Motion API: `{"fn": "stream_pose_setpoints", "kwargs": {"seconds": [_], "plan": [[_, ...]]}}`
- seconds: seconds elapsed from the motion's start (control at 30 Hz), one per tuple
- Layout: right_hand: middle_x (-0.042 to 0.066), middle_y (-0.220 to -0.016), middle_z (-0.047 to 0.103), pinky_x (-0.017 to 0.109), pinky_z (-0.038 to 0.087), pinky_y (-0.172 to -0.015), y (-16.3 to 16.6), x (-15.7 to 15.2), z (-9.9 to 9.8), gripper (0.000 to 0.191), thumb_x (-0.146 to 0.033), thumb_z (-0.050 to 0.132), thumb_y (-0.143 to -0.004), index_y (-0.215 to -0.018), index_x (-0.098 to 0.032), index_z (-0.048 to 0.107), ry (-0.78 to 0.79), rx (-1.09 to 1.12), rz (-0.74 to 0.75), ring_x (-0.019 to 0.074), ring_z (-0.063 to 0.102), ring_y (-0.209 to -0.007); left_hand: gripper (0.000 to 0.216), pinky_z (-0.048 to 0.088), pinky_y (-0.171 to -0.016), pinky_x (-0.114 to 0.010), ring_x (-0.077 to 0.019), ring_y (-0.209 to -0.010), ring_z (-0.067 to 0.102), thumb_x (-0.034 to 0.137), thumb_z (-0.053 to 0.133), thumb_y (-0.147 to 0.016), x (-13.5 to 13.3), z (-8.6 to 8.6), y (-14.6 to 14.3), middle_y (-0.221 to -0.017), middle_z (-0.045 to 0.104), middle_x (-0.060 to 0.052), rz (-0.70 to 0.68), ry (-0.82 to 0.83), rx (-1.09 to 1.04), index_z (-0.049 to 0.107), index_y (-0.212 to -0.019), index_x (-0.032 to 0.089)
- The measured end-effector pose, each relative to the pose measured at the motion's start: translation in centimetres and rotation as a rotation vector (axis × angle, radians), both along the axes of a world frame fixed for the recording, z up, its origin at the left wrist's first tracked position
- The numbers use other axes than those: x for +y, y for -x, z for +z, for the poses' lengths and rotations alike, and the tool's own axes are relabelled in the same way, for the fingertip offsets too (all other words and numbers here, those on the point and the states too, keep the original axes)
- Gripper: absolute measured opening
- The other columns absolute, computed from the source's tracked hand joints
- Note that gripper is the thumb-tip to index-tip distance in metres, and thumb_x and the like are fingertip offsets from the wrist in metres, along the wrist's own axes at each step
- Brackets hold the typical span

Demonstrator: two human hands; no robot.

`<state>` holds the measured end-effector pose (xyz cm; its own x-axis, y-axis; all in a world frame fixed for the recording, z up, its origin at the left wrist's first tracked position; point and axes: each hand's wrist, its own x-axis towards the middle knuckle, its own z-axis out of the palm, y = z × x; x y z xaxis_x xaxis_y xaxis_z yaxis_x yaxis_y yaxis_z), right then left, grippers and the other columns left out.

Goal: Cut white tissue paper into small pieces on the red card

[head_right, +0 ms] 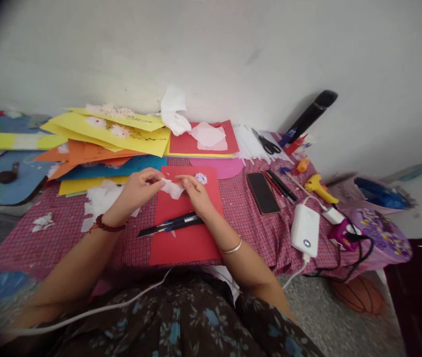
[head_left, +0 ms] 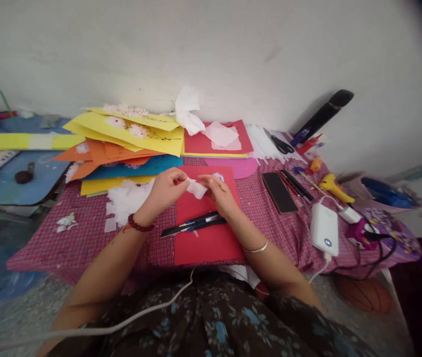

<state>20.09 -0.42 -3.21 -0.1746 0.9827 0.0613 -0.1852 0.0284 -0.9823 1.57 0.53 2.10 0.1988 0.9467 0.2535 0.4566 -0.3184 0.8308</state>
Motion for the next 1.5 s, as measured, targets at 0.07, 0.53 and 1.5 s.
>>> {"fn": "stream_pose_setpoints", "kwargs": {"seconds": [0.07, 0.53, 1.5], "plan": [[0.005, -0.095, 0.071, 0.035, 0.055, -0.081, -0.1, 0.0, 0.0, 0.056, -0.070, 0.059, -0.081, -0.110, -0.022, 0.063, 0.039, 0.067, 0.093, 0.0197, 0.068, -0.087, 0.008, 0.037, -0.062, -0.029, -0.0151, -0.066, 0.052, 0.023, 0.059, -0.073, 0.5, -0.2, 0.5, -0.070, 0.060, 0.000, 0.036, 0.095, -0.147, 0.059, -0.067, 0.018], [0.001, -0.092, 0.070, 0.029, 0.058, -0.070, 1.8, -0.1, -0.6, 0.055, -0.054, 0.084, -0.063, -0.099, -0.022, 0.058, 0.282, 0.188, 0.143, 0.0158, 0.069, -0.073, 0.009, 0.040, -0.065, -0.023, -0.0116, -0.064, 0.052, 0.023, 0.067, -0.070, 0.2, -2.2, 0.3, -0.068, 0.060, 0.002, -0.009, 0.230, -0.468, 0.061, -0.068, 0.017], [-0.005, -0.073, 0.058, 0.025, 0.047, -0.068, 0.4, 0.0, 1.0, 0.019, -0.014, 0.069, -0.068, -0.084, -0.020, 0.060, 0.067, 0.001, 0.049, 0.0112, 0.055, -0.068, 0.038, 0.044, -0.054, -0.021, -0.0080, -0.055, 0.055, 0.020, 0.084, -0.056, 0.0, -3.2, 0.2, -0.073, 0.064, 0.003, -0.078, 0.647, -0.617, 0.060, -0.085, 0.017]]}}
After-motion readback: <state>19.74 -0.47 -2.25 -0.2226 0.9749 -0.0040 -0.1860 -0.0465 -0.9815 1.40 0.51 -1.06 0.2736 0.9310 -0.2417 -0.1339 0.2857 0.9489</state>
